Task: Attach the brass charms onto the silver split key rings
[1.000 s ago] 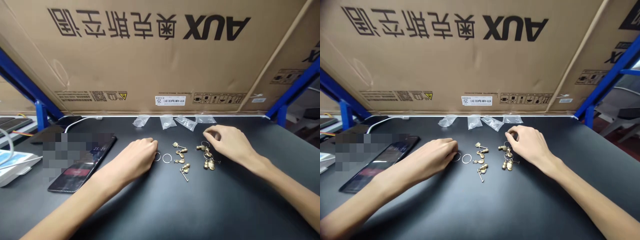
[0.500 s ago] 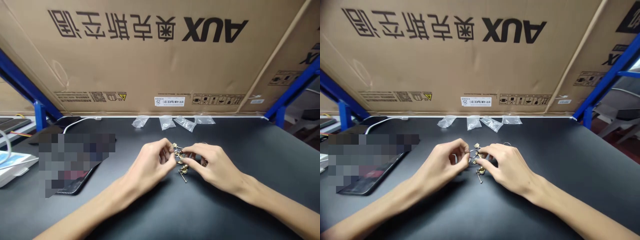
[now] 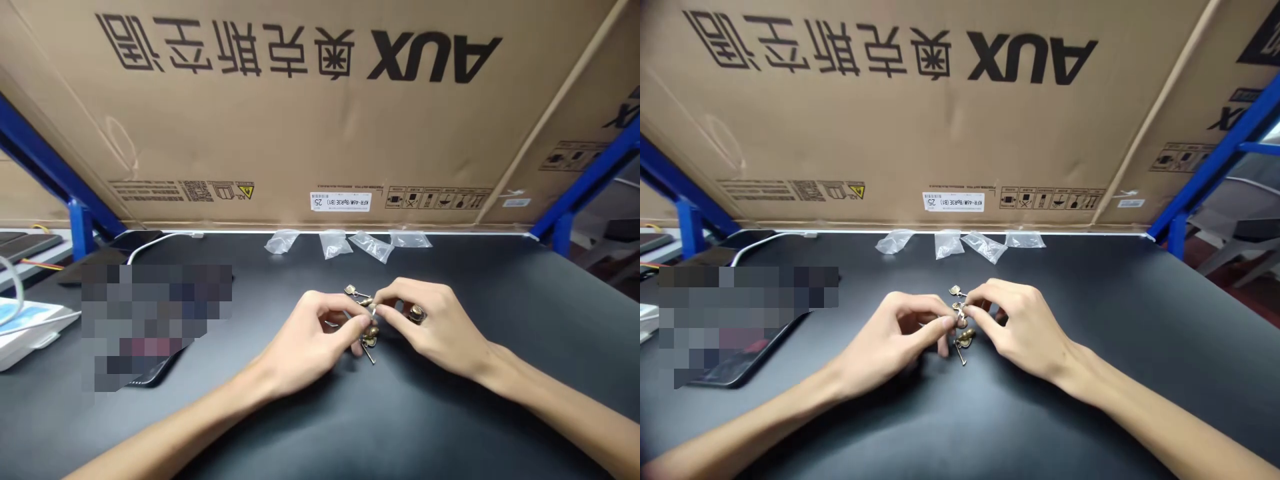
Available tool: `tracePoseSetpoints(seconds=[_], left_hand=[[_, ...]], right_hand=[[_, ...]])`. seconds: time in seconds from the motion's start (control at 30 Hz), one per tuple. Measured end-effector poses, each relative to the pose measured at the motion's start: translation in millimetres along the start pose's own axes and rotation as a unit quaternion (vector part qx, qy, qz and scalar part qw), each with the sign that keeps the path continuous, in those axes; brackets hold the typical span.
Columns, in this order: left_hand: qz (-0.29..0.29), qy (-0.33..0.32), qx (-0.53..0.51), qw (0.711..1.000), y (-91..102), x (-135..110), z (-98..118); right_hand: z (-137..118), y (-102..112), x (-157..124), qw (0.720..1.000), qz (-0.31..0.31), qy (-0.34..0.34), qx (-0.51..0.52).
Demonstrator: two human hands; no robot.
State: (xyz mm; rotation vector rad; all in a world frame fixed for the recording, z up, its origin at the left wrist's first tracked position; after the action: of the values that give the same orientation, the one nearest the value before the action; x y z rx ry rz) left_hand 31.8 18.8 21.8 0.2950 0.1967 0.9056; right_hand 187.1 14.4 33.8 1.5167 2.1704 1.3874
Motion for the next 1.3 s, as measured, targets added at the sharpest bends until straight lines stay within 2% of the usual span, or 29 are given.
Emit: tracePoseSetpoints(seconds=[0.33,0.43,0.57,0.7,0.9,1.03,1.1,1.17,1.23,1.3], left_hand=[[0.002,-0.019,0.080,0.997,-0.4,-0.5,0.9],[0.055,-0.039,0.102,0.993,11.3,-0.2,3.6],[0.148,-0.058,0.125,0.979,32.5,-0.9,4.3],[0.193,-0.065,0.144,0.968,41.4,-0.7,0.6],[0.173,-0.056,0.097,0.979,33.5,1.3,-4.8],[0.159,-0.062,0.102,0.980,27.0,2.9,-6.1],[0.147,-0.074,0.112,0.980,23.4,3.7,-7.2],[0.127,-0.086,0.123,0.980,19.2,4.3,-8.4],[0.111,-0.096,0.133,0.980,15.1,4.2,-8.9],[0.103,-0.105,0.143,0.979,11.6,3.6,-8.2]], right_hand=[[-0.6,-6.7,-1.1,0.999,-0.029,0.025,-0.029],[2.6,-4.3,0.7,0.998,-0.025,0.027,-0.045],[7.4,-7.1,4.7,0.988,-0.049,0.060,-0.134],[9.8,-16.5,6.7,0.969,-0.084,0.098,-0.210],[11.4,-16.5,6.5,0.957,-0.098,0.077,-0.262],[11.0,-19.3,5.4,0.947,-0.122,0.077,-0.286],[9.9,-18.2,4.8,0.949,-0.115,0.076,-0.283],[9.4,-12.6,4.7,0.966,-0.087,0.055,-0.235],[9.4,-5.1,4.7,0.988,-0.054,0.019,-0.146],[8.1,-1.0,4.8,0.997,-0.037,-0.010,-0.060]])
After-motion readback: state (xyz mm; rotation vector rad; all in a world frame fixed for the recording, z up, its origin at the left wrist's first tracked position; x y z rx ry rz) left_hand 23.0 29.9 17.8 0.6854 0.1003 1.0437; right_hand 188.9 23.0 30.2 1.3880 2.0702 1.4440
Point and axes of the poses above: each hand's wrist, its own x-axis towards the middle knuckle, its own y-axis out of the back of the hand, z = x × y, the point moved 6 cm from there along x, towards the middle knuckle, and after that the axes turned 7 degrees about -z, right-handed, at the moved point
